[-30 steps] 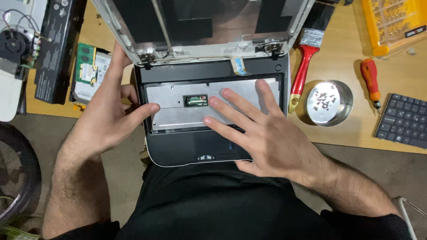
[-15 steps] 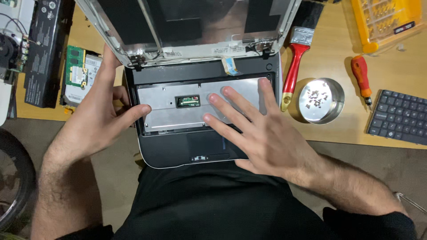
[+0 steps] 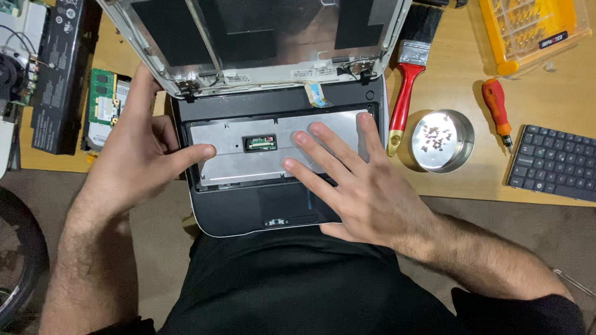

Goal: The person removes the old keyboard from a disassembled laptop and installs a new one. They align the new keyboard, connect the ribbon cable to the motherboard, and secure it with screws using a screwdriver. Finally, they test the keys and place the laptop lid back on.

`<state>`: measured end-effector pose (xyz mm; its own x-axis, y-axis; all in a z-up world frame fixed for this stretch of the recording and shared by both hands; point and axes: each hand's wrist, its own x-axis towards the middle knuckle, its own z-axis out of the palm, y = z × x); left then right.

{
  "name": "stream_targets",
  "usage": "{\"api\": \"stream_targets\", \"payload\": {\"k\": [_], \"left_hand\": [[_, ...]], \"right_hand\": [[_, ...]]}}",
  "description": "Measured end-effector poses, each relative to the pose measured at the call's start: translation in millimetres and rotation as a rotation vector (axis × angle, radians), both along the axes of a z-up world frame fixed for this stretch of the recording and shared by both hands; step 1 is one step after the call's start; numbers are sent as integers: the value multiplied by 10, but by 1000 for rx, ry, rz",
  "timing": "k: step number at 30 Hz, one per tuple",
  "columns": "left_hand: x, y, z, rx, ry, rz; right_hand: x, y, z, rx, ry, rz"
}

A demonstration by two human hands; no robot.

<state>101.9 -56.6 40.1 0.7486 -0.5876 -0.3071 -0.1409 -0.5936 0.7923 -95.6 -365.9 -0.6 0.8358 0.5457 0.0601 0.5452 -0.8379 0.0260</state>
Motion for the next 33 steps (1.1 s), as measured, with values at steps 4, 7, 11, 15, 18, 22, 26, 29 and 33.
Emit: {"api": "stream_targets", "payload": {"k": [4, 7, 11, 15, 18, 22, 26, 29, 33], "left_hand": [[24, -20, -31, 103, -13, 34], [54, 17, -132, 13, -99, -8], [65, 97, -223, 7, -180, -34], [-217, 253, -444, -52, -272, 151], [-647, 286, -585, -73, -521, 240], [-1007, 383, -658, -34, -843, 2], [-1211, 470, -676, 271, -806, -194], [-1242, 409, -699, 335, -851, -228], [-1181, 343, -701, 284, -966, -254]], "right_hand": [[-54, -24, -54, -2, 11, -5], [-120, -50, -109, 70, 25, 0], [-151, -40, -151, 133, -40, -4], [-157, -11, -96, 131, -48, -4], [-137, 17, -64, 153, -12, -16], [-2, 65, 9, 61, 40, 14], [97, 154, -30, 10, 63, 51], [92, 147, -56, 48, 76, 51], [80, 135, -66, 80, 89, 32]]}}
